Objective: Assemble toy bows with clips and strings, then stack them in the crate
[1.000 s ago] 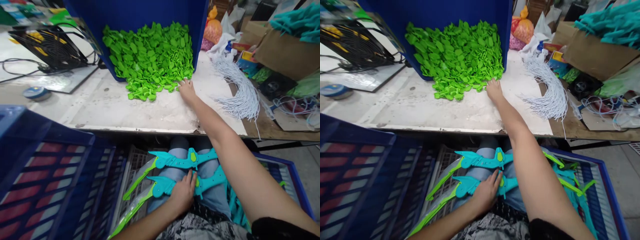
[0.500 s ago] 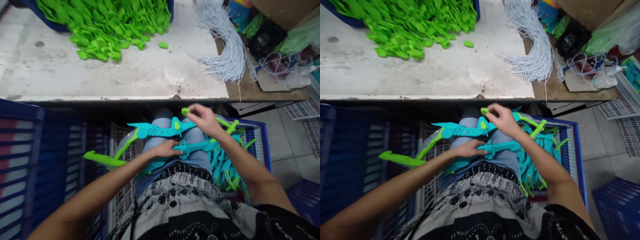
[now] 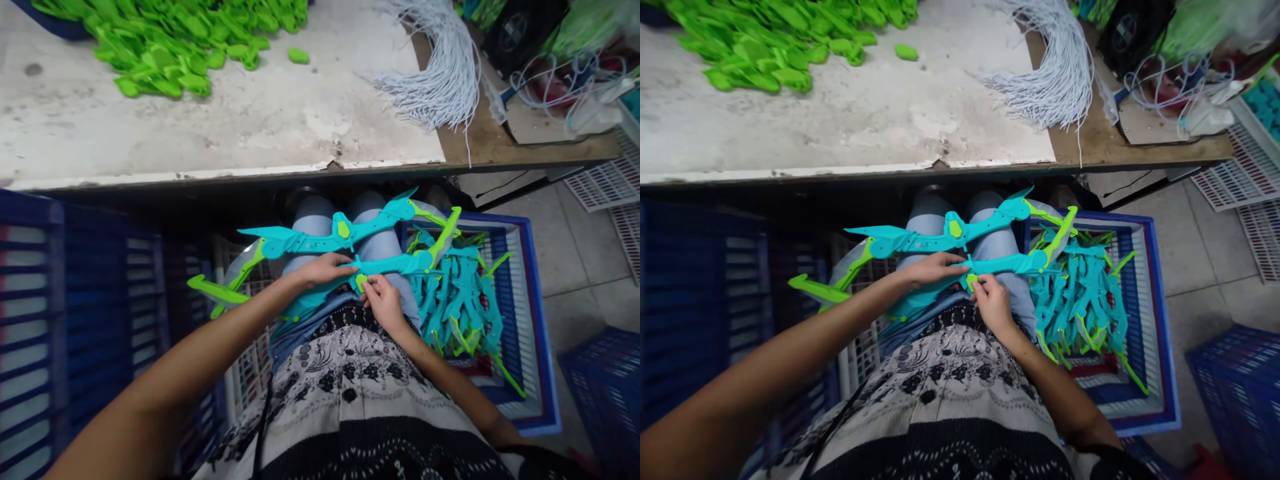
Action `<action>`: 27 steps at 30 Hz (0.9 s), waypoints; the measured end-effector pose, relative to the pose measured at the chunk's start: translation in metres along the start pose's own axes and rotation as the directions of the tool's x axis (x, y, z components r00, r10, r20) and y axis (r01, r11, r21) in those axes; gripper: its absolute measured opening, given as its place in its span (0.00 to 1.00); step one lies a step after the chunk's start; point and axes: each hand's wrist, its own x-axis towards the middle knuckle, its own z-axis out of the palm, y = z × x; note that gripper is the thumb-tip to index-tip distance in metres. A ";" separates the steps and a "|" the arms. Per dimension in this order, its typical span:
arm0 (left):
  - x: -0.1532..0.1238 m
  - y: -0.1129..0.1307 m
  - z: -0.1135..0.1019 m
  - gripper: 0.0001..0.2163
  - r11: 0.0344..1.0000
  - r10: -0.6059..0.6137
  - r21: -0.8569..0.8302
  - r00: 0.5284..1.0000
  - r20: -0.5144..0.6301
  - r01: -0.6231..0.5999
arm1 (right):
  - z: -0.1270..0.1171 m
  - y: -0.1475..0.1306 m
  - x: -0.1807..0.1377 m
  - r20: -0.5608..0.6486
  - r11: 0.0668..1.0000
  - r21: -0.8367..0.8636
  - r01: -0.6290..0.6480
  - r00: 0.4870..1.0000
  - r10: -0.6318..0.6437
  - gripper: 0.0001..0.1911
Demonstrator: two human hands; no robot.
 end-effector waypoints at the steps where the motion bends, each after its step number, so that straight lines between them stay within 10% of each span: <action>1: 0.000 0.000 0.000 0.22 1.000 0.002 0.008 1.000 -0.011 -0.002 | 0.001 0.000 0.001 -0.007 1.000 -0.021 0.016 1.000 -0.016 0.13; 14: 0.003 0.008 0.000 0.22 0.996 0.006 0.092 0.999 -0.050 -0.002 | -0.002 0.002 0.001 -0.044 0.965 -0.264 0.013 0.999 -0.025 0.30; 20: 0.008 0.001 0.002 0.21 0.998 0.024 0.051 0.998 -0.061 -0.021 | 0.009 0.019 0.012 0.101 0.997 0.078 0.002 0.995 -0.010 0.38; 24: 0.004 0.003 0.003 0.21 0.991 0.069 0.122 0.994 -0.086 -0.058 | 0.007 0.019 0.012 0.068 0.999 0.016 0.041 0.997 -0.042 0.34; 27: -0.015 0.010 0.009 0.20 0.967 0.116 0.241 0.983 -0.140 -0.080 | -0.018 0.000 0.011 0.267 0.990 -0.075 0.119 0.959 -0.095 0.34</action>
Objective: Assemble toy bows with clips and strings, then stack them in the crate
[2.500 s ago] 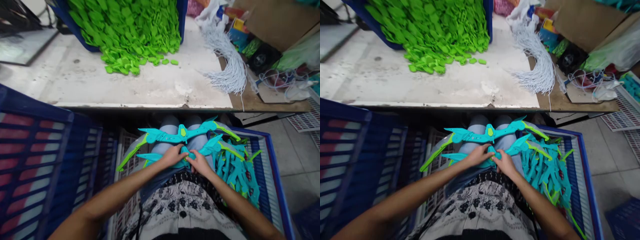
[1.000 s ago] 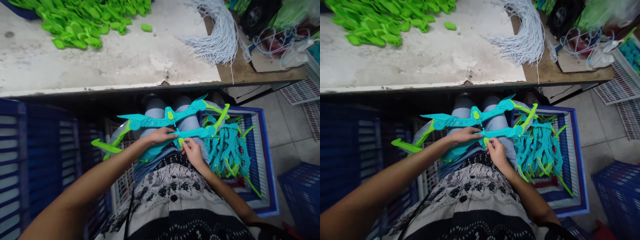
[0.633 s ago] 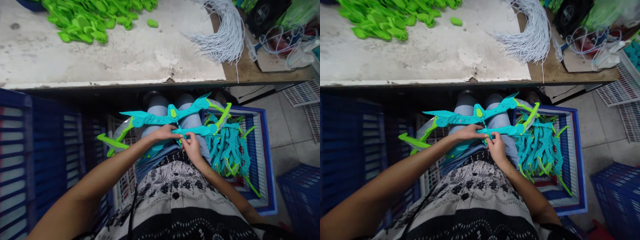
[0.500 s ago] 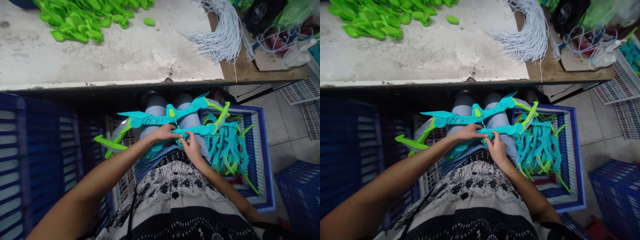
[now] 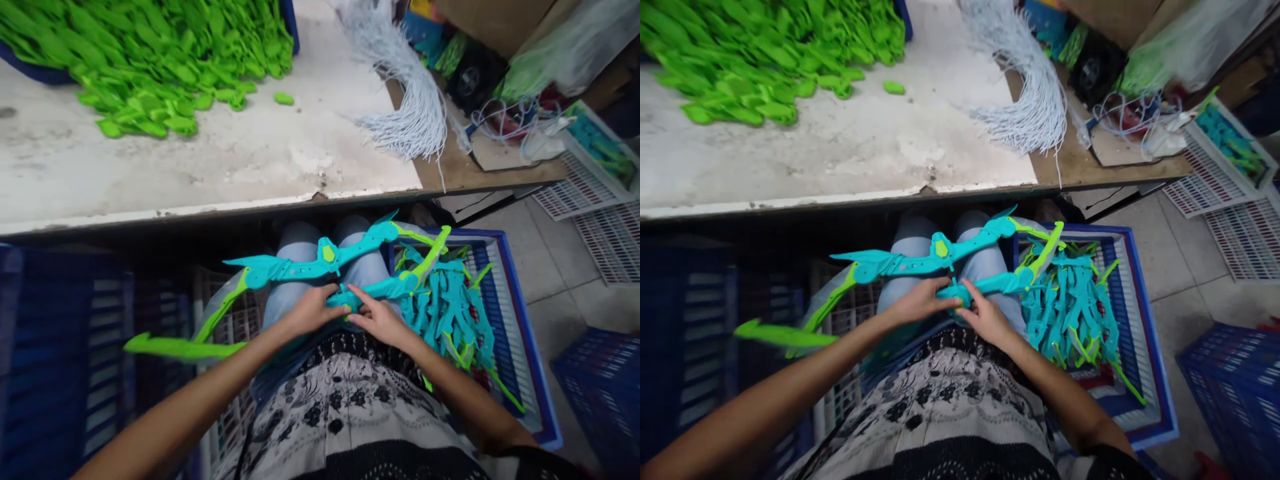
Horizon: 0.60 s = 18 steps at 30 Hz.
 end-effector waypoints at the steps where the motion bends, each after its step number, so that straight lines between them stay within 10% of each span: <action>1: -0.009 0.003 0.001 0.21 0.999 0.012 0.048 0.999 -0.037 -0.010 | -0.015 -0.009 0.001 0.059 0.999 -0.045 0.029 0.998 -0.027 0.32; 5: -0.047 0.002 0.015 0.20 0.942 0.202 0.312 0.953 -0.228 -0.125 | -0.101 -0.054 0.029 -0.239 0.957 -0.265 0.119 0.953 -0.185 0.17; 9: -0.061 -0.019 0.035 0.23 0.763 0.412 0.640 0.834 -0.368 -0.094 | -0.202 -0.086 0.094 -0.614 0.760 -0.642 -0.105 0.664 -0.427 0.15; 13: -0.056 -0.035 0.049 0.22 0.683 0.453 0.726 0.824 -0.339 -0.077 | -0.259 -0.091 0.150 -0.529 0.454 -0.803 -0.386 0.813 -0.245 0.13; 18: -0.055 -0.034 0.046 0.22 0.705 0.455 0.694 0.844 -0.284 -0.146 | -0.274 -0.084 0.175 -0.358 0.332 -0.904 -0.269 0.901 -0.246 0.13</action>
